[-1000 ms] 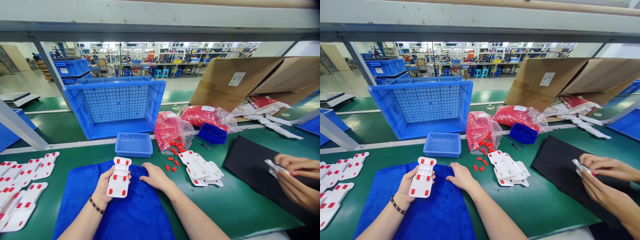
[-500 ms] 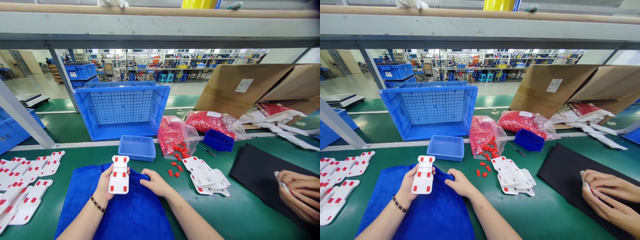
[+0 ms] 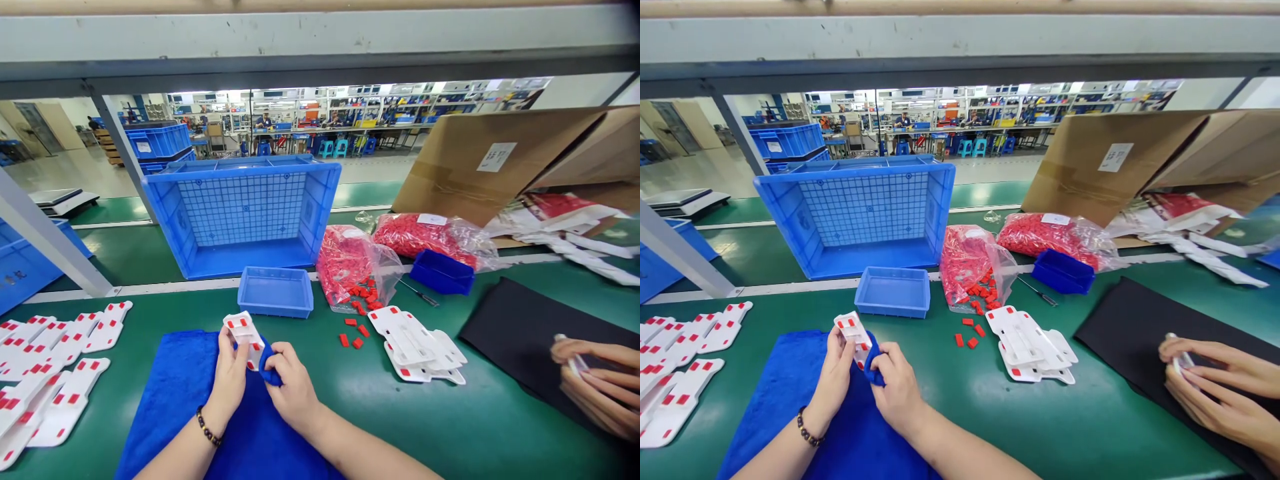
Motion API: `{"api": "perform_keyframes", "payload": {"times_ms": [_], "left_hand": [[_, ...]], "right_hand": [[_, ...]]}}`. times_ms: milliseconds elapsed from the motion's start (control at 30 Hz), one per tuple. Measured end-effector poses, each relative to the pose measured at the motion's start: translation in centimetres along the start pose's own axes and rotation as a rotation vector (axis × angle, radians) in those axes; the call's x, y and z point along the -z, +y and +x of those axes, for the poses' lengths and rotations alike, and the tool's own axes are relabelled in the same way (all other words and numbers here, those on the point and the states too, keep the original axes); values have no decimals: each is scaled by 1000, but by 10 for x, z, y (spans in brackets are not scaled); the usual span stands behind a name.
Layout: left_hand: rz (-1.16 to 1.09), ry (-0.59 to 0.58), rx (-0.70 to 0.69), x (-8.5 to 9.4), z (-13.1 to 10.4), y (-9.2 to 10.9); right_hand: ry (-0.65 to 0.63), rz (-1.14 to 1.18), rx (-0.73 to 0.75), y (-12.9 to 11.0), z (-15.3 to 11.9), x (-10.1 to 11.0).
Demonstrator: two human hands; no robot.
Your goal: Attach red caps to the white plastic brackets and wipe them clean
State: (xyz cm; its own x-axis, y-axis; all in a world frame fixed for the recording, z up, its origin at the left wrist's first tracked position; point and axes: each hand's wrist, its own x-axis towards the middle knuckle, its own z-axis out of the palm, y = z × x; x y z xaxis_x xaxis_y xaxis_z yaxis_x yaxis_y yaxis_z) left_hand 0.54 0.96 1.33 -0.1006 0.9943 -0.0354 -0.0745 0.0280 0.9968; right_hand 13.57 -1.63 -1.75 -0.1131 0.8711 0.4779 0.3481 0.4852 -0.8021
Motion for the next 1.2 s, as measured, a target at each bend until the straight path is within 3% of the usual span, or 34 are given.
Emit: {"api": "perform_keyframes", "payload": {"times_ms": [100,200,267,333,433,567,667,733,800,967,1200], "left_hand": [[15,-24,7,3,0,-2],[-153,-27,187,9,7,-5],[-364,-81,316,12,13,-2],[-557,-129,390,14,19,4],[-707,-236,415,18,23,15],[-765,-374,433,21,22,22],[-747,-436,475,21,21,21],[-718,-473,534,19,19,19],[-680,-482,606,16,17,15],[-624,-404,713,10,13,4],[-644,-346,723,10,14,4]], "right_hand": [[-158,-109,180,-3,-7,-1],[-304,-57,300,-8,-9,-2],[-310,19,299,-10,-7,0],[-255,109,216,-9,-3,3],[-115,242,-36,0,4,8],[72,469,-430,19,12,10],[204,555,-517,25,15,10],[239,476,-437,22,14,13],[192,327,-264,16,13,15],[-141,-78,141,7,9,13],[-197,-187,253,18,12,10]]}}
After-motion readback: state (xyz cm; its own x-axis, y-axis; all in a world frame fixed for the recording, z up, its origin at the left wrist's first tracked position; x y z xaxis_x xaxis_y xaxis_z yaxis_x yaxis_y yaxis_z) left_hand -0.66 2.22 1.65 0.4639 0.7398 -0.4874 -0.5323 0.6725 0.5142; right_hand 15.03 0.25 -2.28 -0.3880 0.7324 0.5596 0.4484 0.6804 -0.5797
